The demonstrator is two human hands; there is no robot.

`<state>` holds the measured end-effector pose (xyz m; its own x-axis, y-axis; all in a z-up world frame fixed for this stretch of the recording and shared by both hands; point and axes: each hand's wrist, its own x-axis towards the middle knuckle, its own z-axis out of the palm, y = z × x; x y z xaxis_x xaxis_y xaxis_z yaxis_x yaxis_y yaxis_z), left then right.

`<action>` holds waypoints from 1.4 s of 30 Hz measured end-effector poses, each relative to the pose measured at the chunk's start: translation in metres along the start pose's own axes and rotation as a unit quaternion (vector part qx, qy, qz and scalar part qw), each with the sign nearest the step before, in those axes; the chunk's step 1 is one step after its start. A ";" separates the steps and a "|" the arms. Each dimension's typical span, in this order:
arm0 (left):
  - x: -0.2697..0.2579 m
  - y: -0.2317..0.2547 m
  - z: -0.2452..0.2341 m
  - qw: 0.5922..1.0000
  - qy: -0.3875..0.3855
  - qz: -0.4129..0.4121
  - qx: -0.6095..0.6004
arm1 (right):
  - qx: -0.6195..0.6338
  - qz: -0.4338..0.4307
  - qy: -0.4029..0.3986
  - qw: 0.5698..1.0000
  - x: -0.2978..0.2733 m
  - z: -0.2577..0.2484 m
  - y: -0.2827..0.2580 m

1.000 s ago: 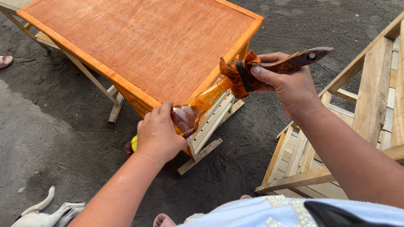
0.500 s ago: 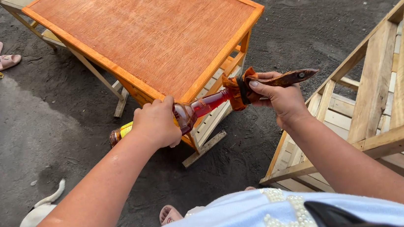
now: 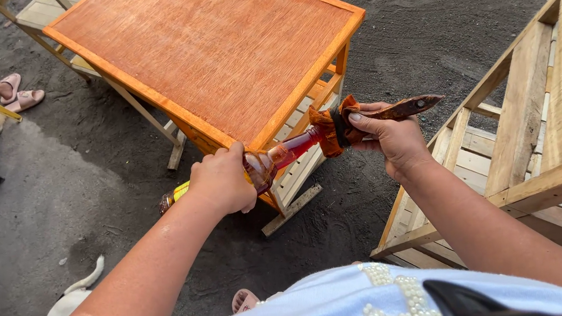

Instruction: Staining a wooden table using a brush and wood stain from a bottle.

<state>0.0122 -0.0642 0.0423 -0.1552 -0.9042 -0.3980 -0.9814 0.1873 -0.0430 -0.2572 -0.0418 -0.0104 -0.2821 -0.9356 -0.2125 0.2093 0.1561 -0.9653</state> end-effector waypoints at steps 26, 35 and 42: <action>-0.020 0.057 0.059 0.858 0.038 0.014 -0.512 | 0.218 0.023 -0.101 0.970 0.011 -0.046 -0.036; -0.023 0.060 0.057 0.864 0.047 -0.009 -0.502 | 0.213 0.022 -0.096 0.972 0.011 -0.048 -0.044; -0.028 0.067 0.057 0.850 0.119 0.016 -0.513 | 0.237 0.009 -0.103 0.966 0.003 -0.044 -0.060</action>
<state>-0.0429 -0.0040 -0.0016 -0.0820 -0.9798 -0.1822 -0.5399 -0.1101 0.8345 -0.3120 -0.0396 0.0405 -0.0924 -0.9850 -0.1456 0.6320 0.0550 -0.7730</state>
